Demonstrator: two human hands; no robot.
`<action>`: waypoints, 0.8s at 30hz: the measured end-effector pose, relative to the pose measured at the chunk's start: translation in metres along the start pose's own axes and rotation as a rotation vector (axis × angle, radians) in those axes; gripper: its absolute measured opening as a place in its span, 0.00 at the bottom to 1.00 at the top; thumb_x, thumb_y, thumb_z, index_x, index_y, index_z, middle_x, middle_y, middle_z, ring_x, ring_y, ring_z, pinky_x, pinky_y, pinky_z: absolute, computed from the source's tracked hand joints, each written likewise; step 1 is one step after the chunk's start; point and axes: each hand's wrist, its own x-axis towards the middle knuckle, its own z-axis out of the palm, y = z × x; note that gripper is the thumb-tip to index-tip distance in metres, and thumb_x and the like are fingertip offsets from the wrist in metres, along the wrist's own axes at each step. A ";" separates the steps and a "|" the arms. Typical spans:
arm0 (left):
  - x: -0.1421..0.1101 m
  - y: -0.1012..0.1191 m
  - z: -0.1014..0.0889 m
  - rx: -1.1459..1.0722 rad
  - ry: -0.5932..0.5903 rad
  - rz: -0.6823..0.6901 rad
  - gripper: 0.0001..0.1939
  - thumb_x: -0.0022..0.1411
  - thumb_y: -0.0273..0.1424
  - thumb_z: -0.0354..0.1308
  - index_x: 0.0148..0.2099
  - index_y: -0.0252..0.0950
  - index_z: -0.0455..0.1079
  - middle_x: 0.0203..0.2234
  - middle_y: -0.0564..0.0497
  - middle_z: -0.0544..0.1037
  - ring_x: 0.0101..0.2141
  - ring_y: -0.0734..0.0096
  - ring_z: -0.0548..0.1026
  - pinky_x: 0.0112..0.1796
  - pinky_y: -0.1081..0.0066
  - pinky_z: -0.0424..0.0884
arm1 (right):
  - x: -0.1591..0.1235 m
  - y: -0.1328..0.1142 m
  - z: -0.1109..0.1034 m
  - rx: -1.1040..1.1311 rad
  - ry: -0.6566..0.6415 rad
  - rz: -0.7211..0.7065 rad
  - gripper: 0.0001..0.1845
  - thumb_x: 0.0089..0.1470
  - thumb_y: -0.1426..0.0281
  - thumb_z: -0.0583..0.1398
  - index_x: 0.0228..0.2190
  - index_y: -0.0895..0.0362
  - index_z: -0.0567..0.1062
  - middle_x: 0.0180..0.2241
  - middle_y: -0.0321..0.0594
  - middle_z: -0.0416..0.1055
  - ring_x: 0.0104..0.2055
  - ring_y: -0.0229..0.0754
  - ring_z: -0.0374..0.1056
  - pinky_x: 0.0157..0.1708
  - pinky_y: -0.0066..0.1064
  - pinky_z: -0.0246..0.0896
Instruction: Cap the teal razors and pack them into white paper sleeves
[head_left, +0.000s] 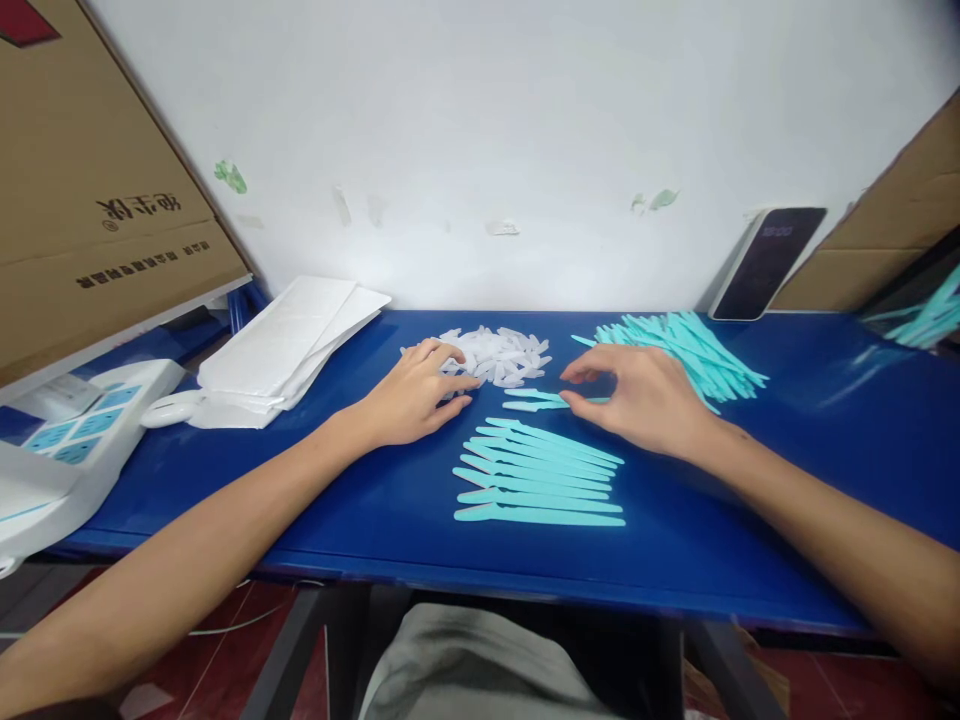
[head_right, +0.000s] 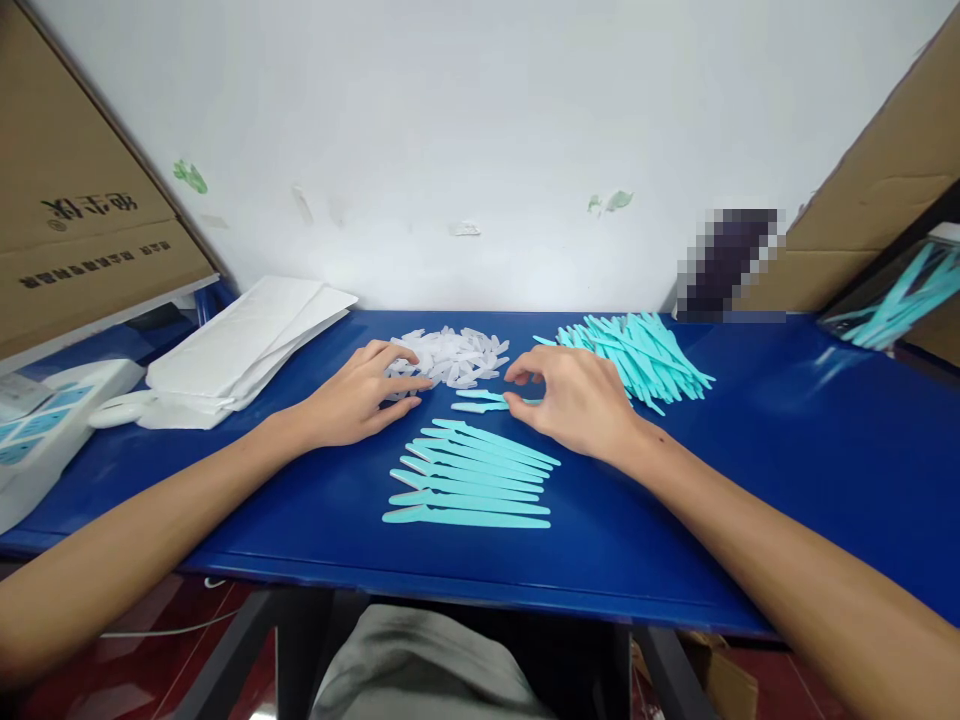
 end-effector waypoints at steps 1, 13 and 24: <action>0.000 0.001 0.000 -0.012 0.006 0.018 0.20 0.76 0.37 0.50 0.60 0.38 0.78 0.56 0.36 0.73 0.56 0.43 0.67 0.53 0.45 0.67 | -0.002 -0.003 -0.002 0.027 0.033 0.019 0.10 0.52 0.60 0.66 0.34 0.52 0.82 0.33 0.39 0.81 0.33 0.47 0.75 0.32 0.38 0.63; 0.001 0.007 0.001 -0.140 0.002 0.202 0.19 0.73 0.26 0.50 0.60 0.37 0.76 0.47 0.44 0.82 0.48 0.57 0.75 0.51 0.57 0.67 | -0.005 0.000 -0.006 0.253 -0.169 -0.406 0.16 0.67 0.64 0.54 0.35 0.56 0.78 0.29 0.39 0.77 0.27 0.40 0.68 0.30 0.35 0.56; -0.001 0.006 0.000 -0.082 -0.048 0.201 0.19 0.77 0.29 0.46 0.59 0.35 0.76 0.48 0.42 0.78 0.48 0.56 0.72 0.50 0.58 0.65 | -0.004 -0.004 -0.007 -0.023 -0.205 -0.482 0.14 0.62 0.63 0.57 0.31 0.56 0.79 0.28 0.42 0.75 0.31 0.45 0.67 0.35 0.39 0.57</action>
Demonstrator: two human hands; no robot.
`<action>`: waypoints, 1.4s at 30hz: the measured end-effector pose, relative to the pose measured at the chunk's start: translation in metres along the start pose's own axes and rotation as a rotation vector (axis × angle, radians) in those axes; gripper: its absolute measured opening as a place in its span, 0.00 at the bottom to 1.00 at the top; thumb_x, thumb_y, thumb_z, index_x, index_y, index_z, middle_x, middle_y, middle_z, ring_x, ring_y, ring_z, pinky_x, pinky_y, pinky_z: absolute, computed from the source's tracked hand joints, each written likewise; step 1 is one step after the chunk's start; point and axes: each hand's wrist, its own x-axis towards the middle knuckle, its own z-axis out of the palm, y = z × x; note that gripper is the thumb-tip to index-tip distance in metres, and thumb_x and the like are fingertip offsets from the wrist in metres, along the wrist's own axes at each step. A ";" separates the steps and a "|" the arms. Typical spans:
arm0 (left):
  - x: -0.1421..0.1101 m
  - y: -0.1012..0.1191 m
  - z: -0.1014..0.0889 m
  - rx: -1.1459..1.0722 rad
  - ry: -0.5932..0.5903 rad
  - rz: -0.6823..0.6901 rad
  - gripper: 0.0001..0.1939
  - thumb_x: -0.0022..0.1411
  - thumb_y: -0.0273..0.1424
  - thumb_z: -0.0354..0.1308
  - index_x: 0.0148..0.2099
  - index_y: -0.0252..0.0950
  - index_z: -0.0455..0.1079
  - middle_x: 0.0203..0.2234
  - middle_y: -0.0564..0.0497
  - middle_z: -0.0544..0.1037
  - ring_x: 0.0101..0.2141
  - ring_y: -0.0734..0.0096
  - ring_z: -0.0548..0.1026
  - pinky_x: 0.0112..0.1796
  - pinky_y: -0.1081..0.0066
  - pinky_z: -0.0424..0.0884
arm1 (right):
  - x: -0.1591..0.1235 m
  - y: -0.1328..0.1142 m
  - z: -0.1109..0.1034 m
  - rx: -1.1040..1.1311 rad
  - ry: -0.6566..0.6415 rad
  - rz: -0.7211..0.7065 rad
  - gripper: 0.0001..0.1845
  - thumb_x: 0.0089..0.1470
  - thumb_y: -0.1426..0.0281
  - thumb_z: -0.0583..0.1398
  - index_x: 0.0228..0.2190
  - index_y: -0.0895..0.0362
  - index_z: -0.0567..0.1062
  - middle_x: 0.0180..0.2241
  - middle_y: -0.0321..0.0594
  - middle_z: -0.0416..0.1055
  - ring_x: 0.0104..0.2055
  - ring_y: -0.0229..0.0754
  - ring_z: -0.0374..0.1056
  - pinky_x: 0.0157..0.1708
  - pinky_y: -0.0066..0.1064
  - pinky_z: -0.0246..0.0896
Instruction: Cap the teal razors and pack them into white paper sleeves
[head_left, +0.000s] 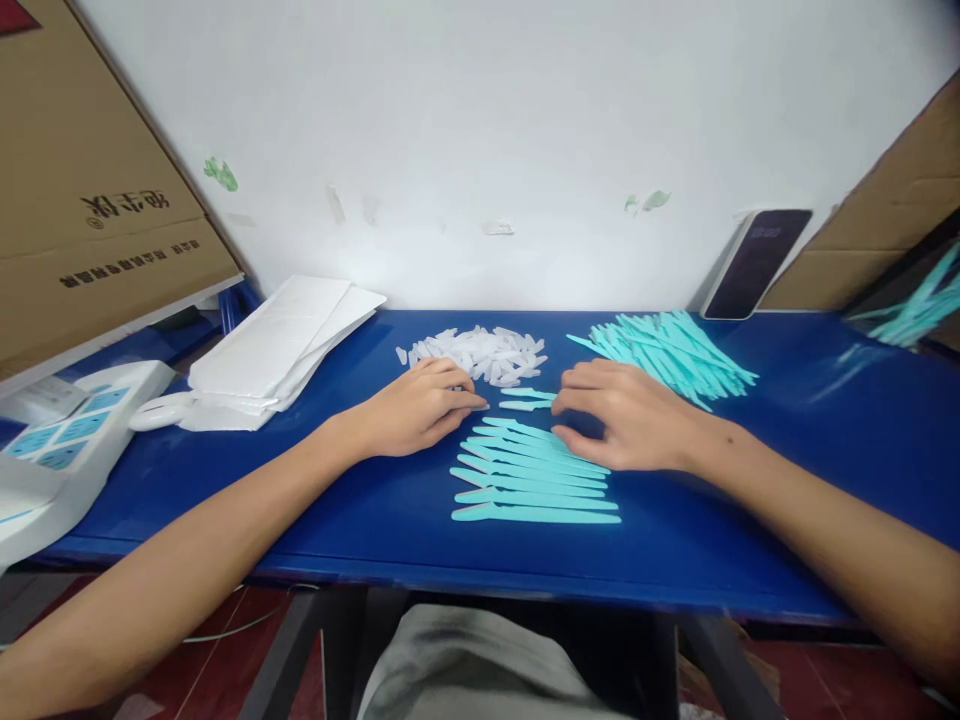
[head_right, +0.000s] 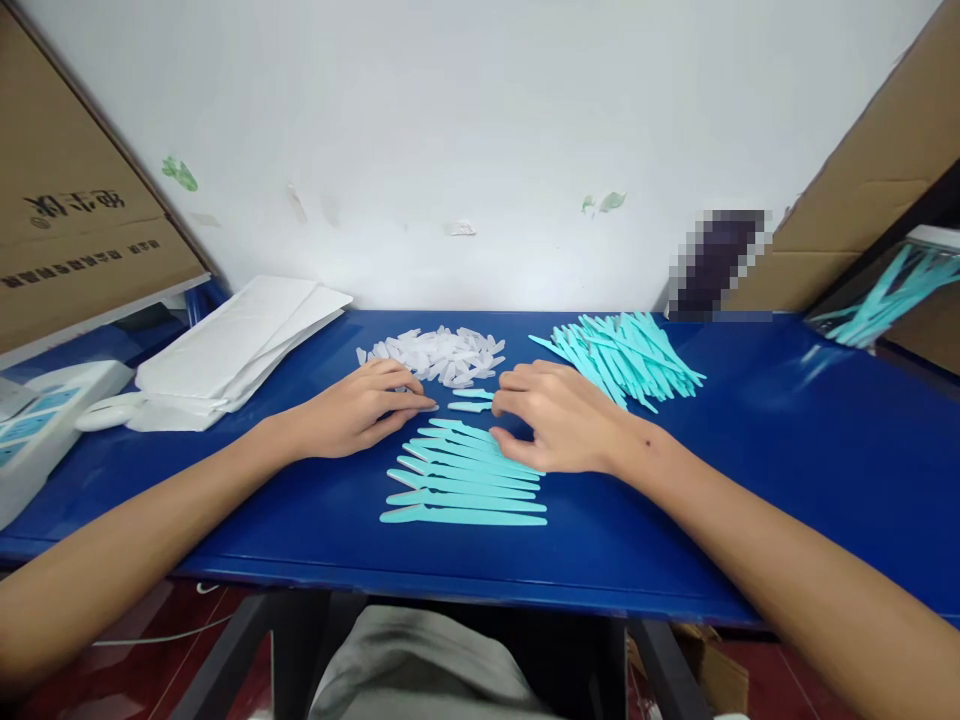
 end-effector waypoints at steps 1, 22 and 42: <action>0.000 0.000 0.000 0.004 0.010 -0.004 0.18 0.78 0.30 0.47 0.58 0.35 0.76 0.47 0.42 0.79 0.47 0.57 0.72 0.50 0.58 0.66 | 0.002 -0.002 -0.002 0.013 -0.066 0.038 0.15 0.64 0.63 0.57 0.31 0.56 0.80 0.29 0.43 0.75 0.33 0.46 0.68 0.38 0.41 0.57; 0.000 -0.003 0.008 -0.004 0.190 -0.039 0.13 0.76 0.29 0.50 0.46 0.35 0.77 0.36 0.45 0.77 0.38 0.62 0.72 0.41 0.64 0.68 | 0.000 0.007 -0.007 0.240 -0.162 0.220 0.08 0.62 0.65 0.59 0.32 0.53 0.76 0.34 0.43 0.76 0.38 0.49 0.71 0.44 0.43 0.62; 0.012 0.014 0.011 -0.836 0.629 -0.381 0.12 0.62 0.38 0.70 0.38 0.35 0.77 0.36 0.46 0.84 0.37 0.66 0.81 0.42 0.65 0.79 | 0.001 0.007 -0.002 0.195 0.196 0.220 0.07 0.69 0.68 0.53 0.41 0.53 0.70 0.34 0.41 0.75 0.32 0.44 0.68 0.32 0.36 0.58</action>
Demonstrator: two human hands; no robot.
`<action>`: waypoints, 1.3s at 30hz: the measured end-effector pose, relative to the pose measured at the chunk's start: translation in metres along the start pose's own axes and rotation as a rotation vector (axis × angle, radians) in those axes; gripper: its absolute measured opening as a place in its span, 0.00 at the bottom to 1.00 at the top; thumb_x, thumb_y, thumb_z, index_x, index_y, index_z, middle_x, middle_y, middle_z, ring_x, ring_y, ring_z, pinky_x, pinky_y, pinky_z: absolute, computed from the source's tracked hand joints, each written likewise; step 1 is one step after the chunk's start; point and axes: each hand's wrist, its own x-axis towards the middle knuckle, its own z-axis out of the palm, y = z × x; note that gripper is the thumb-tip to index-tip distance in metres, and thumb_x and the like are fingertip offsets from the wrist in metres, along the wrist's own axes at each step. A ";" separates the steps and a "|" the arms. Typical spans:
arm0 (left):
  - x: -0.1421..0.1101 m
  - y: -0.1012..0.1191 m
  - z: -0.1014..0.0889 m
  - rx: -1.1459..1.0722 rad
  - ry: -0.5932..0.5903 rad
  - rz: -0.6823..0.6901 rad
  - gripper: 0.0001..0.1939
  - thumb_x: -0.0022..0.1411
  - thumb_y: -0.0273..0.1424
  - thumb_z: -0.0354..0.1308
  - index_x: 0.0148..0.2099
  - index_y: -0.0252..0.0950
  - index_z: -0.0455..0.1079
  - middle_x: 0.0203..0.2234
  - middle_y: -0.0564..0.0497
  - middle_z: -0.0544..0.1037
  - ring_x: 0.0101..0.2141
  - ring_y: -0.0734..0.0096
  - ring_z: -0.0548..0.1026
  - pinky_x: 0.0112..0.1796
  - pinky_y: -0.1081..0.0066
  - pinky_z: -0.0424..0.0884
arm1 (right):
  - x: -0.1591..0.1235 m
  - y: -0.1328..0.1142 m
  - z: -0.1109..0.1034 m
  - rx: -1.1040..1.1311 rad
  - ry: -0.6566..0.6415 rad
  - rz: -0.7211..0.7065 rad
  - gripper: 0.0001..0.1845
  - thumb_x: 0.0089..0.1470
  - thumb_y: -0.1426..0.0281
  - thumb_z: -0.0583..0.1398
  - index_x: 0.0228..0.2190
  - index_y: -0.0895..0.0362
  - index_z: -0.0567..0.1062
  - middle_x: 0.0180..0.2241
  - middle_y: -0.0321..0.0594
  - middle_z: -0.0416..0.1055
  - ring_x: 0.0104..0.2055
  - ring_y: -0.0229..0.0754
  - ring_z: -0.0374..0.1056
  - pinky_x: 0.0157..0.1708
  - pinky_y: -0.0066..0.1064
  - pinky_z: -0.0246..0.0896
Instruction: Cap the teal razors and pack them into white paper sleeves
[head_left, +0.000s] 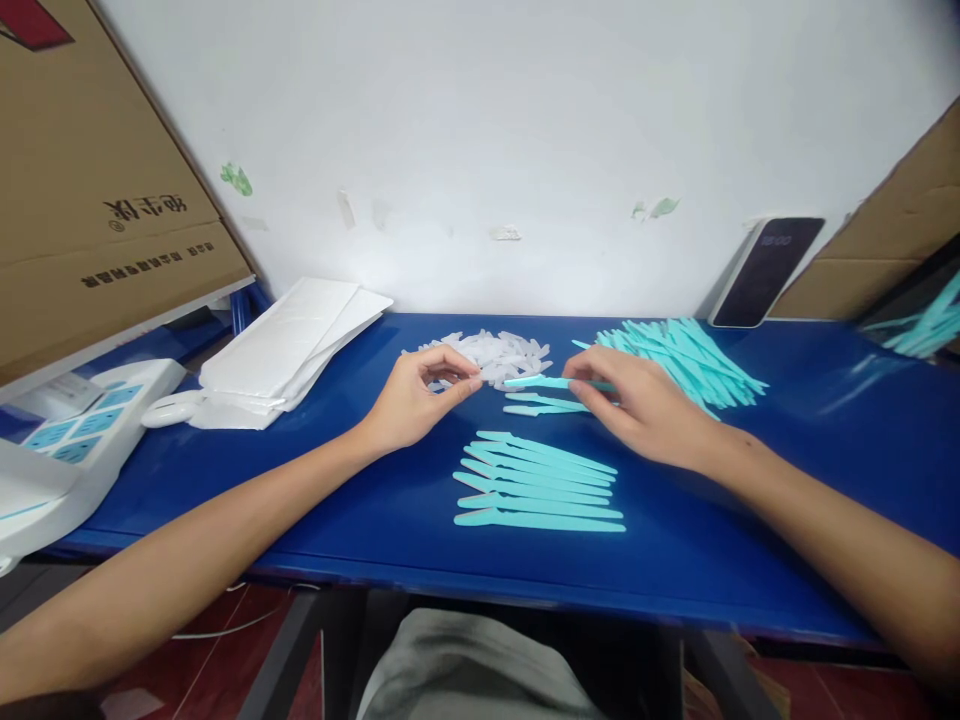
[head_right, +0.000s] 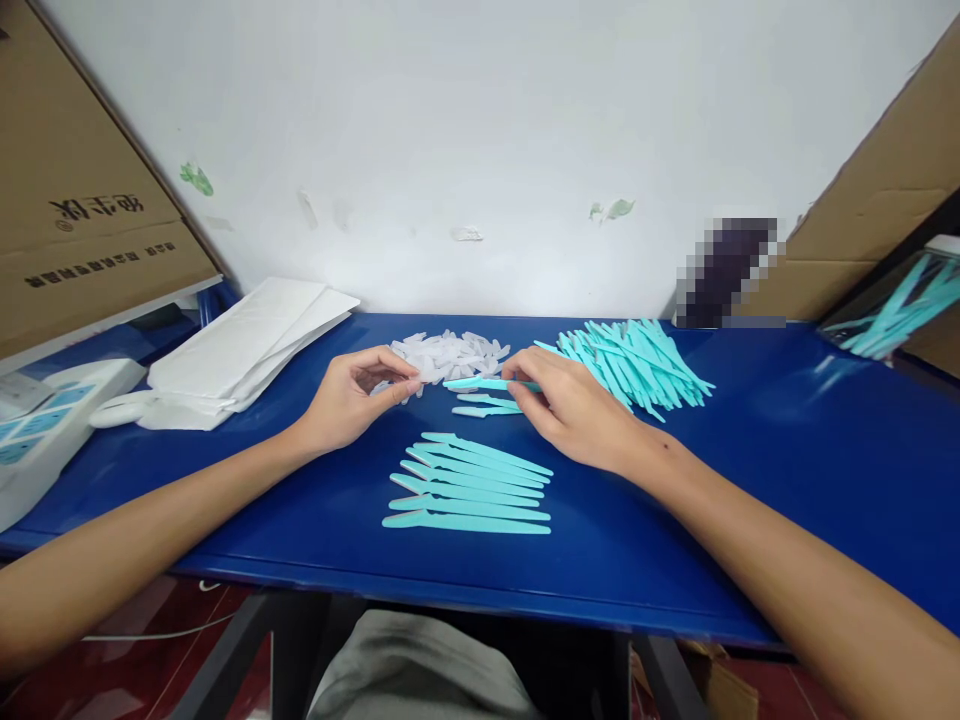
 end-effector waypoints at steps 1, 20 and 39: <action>0.000 0.000 0.000 0.004 -0.001 0.007 0.11 0.62 0.38 0.70 0.39 0.35 0.78 0.36 0.46 0.84 0.37 0.66 0.81 0.43 0.65 0.79 | 0.000 0.001 0.001 -0.001 -0.001 0.002 0.07 0.69 0.68 0.53 0.41 0.53 0.70 0.35 0.41 0.75 0.33 0.44 0.68 0.32 0.36 0.59; -0.006 0.007 -0.001 0.240 -0.131 0.136 0.05 0.67 0.32 0.64 0.39 0.36 0.79 0.35 0.48 0.85 0.36 0.65 0.83 0.38 0.69 0.77 | 0.001 0.001 -0.001 0.005 0.008 -0.007 0.07 0.67 0.70 0.53 0.39 0.53 0.72 0.36 0.42 0.76 0.35 0.45 0.71 0.34 0.37 0.62; 0.004 -0.004 -0.022 0.708 -0.115 0.224 0.10 0.68 0.35 0.55 0.39 0.38 0.77 0.14 0.62 0.64 0.17 0.77 0.60 0.41 0.62 0.64 | -0.002 0.007 0.009 -0.167 -0.177 0.027 0.08 0.63 0.70 0.58 0.38 0.55 0.79 0.40 0.46 0.80 0.43 0.52 0.74 0.38 0.42 0.65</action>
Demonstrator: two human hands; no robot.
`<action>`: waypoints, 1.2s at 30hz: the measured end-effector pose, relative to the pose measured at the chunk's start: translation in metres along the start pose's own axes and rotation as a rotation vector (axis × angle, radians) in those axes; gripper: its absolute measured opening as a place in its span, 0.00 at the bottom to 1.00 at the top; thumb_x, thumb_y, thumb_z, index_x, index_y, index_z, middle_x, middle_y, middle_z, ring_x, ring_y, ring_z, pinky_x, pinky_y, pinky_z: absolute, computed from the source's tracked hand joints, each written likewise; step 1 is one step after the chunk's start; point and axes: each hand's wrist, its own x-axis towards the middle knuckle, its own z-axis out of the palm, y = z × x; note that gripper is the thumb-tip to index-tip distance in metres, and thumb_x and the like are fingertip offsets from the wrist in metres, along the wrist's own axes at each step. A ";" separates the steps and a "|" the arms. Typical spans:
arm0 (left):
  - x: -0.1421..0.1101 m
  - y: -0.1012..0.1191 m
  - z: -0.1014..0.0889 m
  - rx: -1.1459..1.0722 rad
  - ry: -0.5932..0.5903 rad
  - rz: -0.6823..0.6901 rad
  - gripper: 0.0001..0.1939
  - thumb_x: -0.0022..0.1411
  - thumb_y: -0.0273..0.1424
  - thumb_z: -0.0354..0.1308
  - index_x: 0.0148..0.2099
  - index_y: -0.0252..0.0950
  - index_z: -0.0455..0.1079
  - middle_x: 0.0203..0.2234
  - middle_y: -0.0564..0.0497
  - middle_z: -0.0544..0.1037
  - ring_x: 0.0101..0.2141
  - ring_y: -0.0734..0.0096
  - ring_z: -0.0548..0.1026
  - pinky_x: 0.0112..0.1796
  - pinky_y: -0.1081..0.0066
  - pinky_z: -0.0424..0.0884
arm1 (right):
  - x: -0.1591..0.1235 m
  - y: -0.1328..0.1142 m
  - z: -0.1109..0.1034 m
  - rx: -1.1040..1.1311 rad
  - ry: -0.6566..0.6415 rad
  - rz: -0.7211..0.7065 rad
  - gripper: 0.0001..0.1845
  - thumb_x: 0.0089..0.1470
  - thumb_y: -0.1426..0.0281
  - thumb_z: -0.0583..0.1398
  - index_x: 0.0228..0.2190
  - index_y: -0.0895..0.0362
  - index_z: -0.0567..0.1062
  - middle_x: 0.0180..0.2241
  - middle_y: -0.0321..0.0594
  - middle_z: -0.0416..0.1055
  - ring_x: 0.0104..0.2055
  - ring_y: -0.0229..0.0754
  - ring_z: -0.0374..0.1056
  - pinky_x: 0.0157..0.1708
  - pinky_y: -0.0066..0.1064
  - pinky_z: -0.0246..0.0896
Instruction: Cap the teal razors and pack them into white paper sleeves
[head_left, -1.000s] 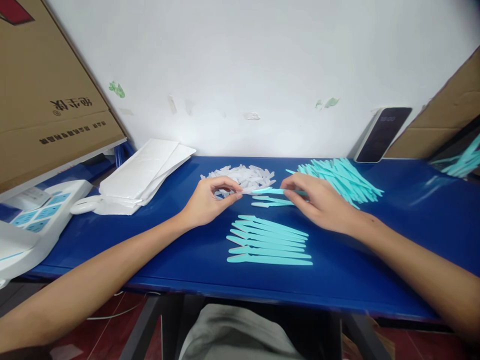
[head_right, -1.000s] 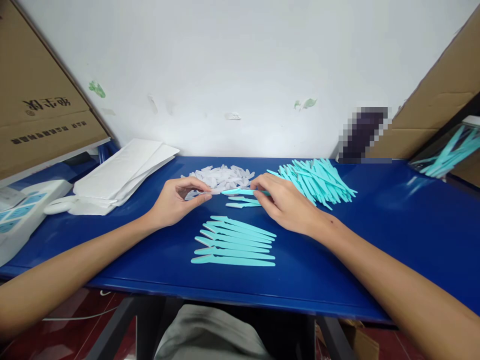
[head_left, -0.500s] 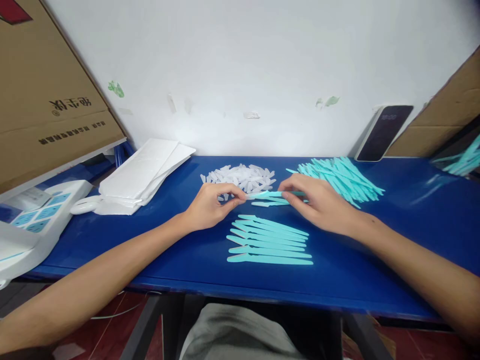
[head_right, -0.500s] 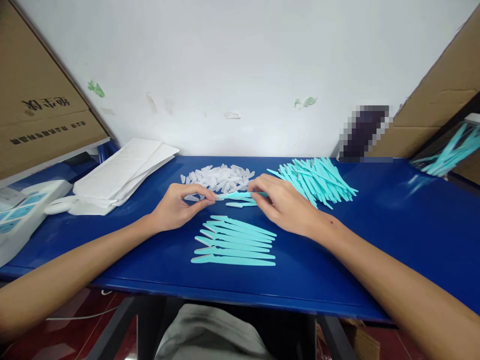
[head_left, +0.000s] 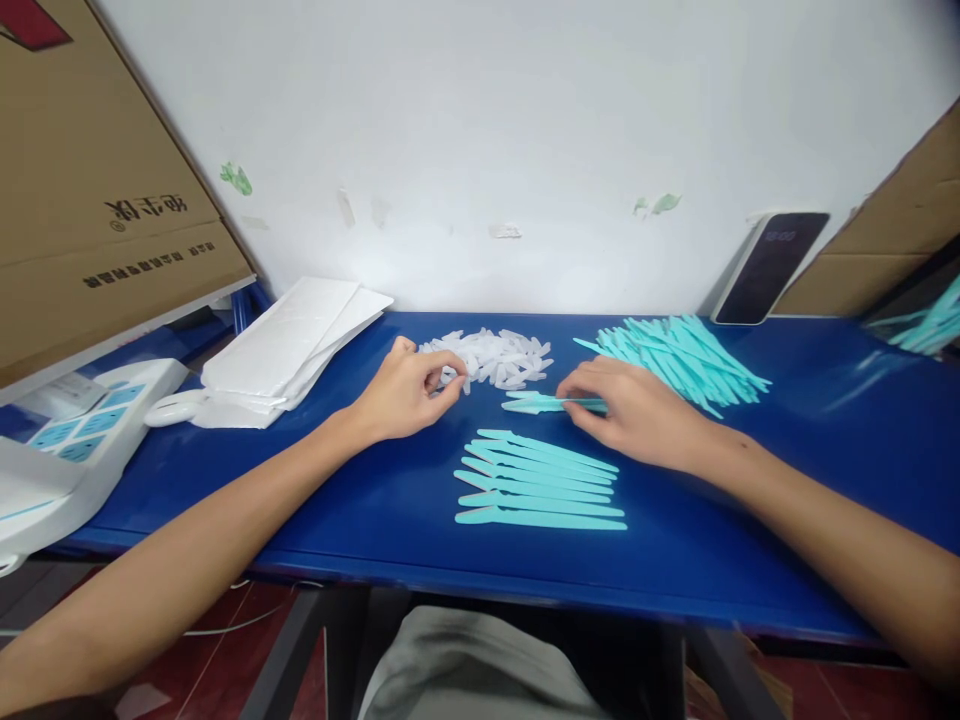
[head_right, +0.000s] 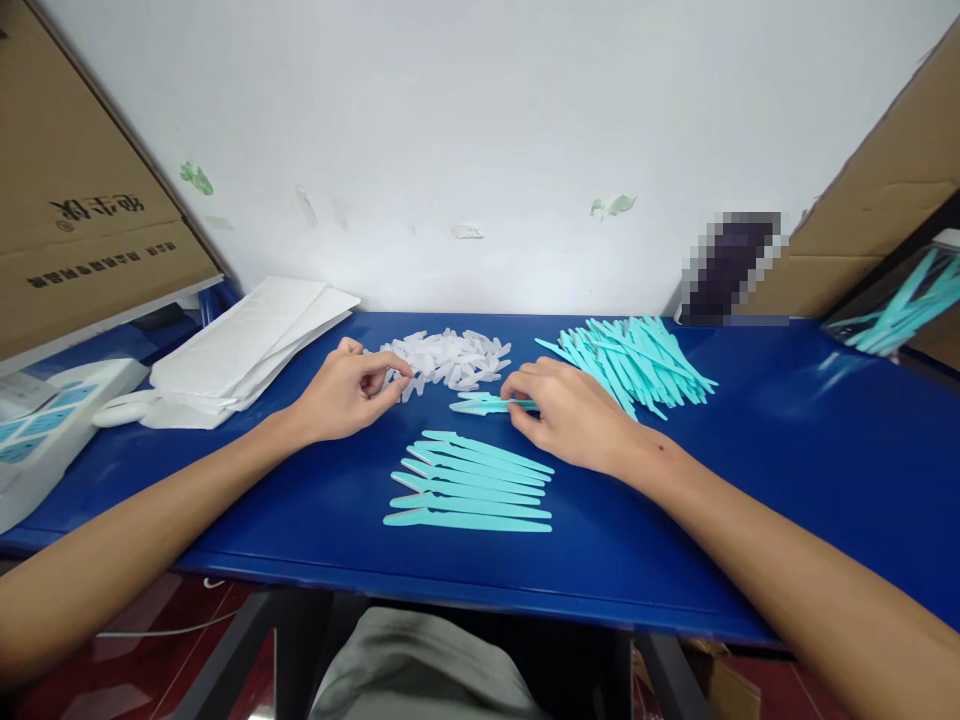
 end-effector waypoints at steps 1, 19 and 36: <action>0.001 -0.002 0.000 0.002 -0.014 -0.028 0.10 0.66 0.35 0.56 0.38 0.38 0.76 0.13 0.62 0.62 0.16 0.77 0.60 0.40 0.63 0.64 | 0.000 0.001 0.000 -0.012 -0.016 0.008 0.09 0.63 0.70 0.58 0.38 0.55 0.79 0.40 0.46 0.81 0.43 0.53 0.74 0.38 0.42 0.65; 0.001 0.001 0.000 0.164 -0.337 -0.110 0.18 0.71 0.34 0.52 0.57 0.37 0.78 0.26 0.51 0.80 0.26 0.66 0.76 0.31 0.69 0.63 | -0.003 -0.022 -0.010 0.157 -0.210 -0.083 0.13 0.66 0.63 0.59 0.42 0.56 0.81 0.35 0.41 0.75 0.31 0.41 0.69 0.31 0.34 0.58; -0.004 -0.002 0.006 -0.010 -0.340 0.241 0.16 0.77 0.32 0.51 0.53 0.39 0.80 0.47 0.43 0.71 0.46 0.59 0.70 0.45 0.62 0.67 | 0.001 -0.020 -0.014 0.217 -0.301 0.032 0.08 0.63 0.66 0.59 0.34 0.54 0.78 0.34 0.39 0.73 0.31 0.40 0.67 0.31 0.33 0.58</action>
